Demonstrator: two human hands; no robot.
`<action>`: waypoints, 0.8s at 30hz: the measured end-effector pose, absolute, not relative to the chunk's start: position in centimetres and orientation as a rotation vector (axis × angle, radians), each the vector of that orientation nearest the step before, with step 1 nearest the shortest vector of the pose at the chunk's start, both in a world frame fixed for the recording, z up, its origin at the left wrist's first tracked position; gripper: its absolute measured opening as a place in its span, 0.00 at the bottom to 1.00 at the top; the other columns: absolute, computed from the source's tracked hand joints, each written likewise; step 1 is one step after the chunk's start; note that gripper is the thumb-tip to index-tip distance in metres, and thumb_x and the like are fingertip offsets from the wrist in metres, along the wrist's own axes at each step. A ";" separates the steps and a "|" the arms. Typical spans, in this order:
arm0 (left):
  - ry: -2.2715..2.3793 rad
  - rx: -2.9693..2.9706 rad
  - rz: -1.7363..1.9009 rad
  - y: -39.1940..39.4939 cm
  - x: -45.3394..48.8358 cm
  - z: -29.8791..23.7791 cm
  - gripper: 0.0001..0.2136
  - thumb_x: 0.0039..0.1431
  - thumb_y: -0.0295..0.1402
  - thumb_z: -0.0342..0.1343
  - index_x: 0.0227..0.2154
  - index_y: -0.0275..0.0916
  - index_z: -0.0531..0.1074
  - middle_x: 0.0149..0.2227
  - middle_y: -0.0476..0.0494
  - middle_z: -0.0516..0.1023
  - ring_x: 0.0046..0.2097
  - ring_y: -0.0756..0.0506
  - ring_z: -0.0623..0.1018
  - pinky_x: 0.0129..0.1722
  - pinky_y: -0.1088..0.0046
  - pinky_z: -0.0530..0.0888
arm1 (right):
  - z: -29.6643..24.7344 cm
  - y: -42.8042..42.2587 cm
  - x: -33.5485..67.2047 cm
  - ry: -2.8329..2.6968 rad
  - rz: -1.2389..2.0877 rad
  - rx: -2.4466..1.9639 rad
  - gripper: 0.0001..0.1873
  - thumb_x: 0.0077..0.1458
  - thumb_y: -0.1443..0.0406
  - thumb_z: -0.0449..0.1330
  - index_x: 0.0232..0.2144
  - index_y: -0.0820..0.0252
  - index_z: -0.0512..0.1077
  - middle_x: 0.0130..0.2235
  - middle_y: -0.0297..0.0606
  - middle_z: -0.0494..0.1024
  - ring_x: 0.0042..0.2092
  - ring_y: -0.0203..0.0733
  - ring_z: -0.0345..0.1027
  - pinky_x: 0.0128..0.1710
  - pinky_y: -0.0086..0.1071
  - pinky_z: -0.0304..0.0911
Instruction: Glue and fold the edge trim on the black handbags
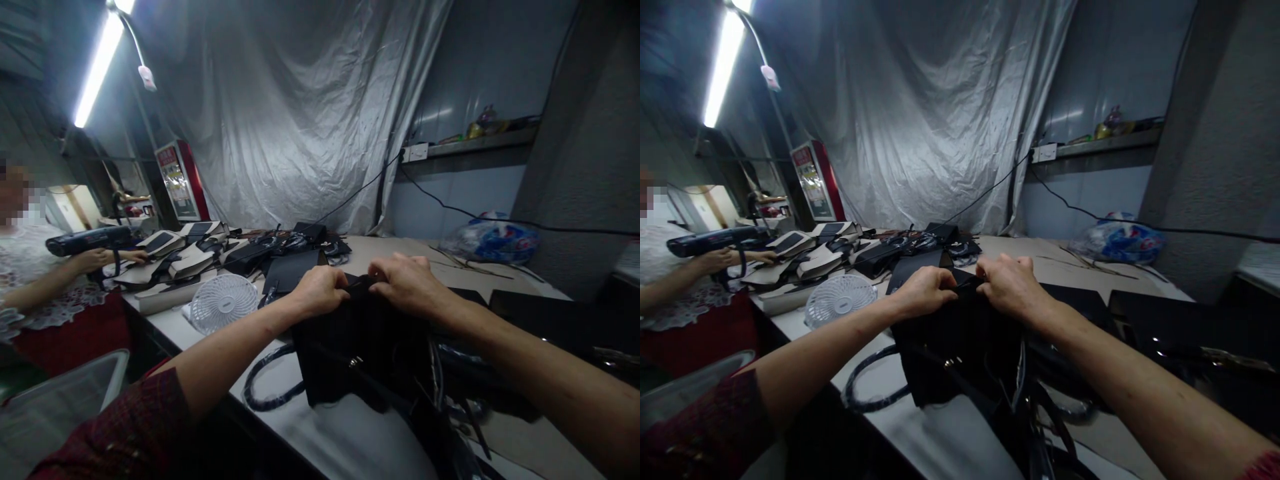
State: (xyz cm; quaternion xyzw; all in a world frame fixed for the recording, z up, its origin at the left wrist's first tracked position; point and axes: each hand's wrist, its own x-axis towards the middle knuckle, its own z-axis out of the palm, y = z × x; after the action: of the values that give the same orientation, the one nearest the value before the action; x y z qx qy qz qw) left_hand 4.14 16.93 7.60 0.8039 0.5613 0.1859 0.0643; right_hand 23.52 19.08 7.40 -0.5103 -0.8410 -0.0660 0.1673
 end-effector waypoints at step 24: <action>1.595 2.454 0.586 16.7 3.7 7.4 0.05 0.55 0.30 0.61 0.35 0.40 0.79 0.33 0.50 0.81 0.35 0.47 0.77 0.32 0.74 0.67 | 8.0 20.9 22.9 -2.504 -0.190 -1.563 0.12 0.64 0.58 0.62 0.44 0.60 0.75 0.41 0.38 0.77 0.51 0.48 0.69 0.57 0.51 0.59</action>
State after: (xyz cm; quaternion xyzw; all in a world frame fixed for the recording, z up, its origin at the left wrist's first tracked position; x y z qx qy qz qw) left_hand 3.71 16.72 7.36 0.8197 0.5327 0.1956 0.0783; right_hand 22.89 20.89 8.05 -0.5261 -0.8431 -0.0640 0.0916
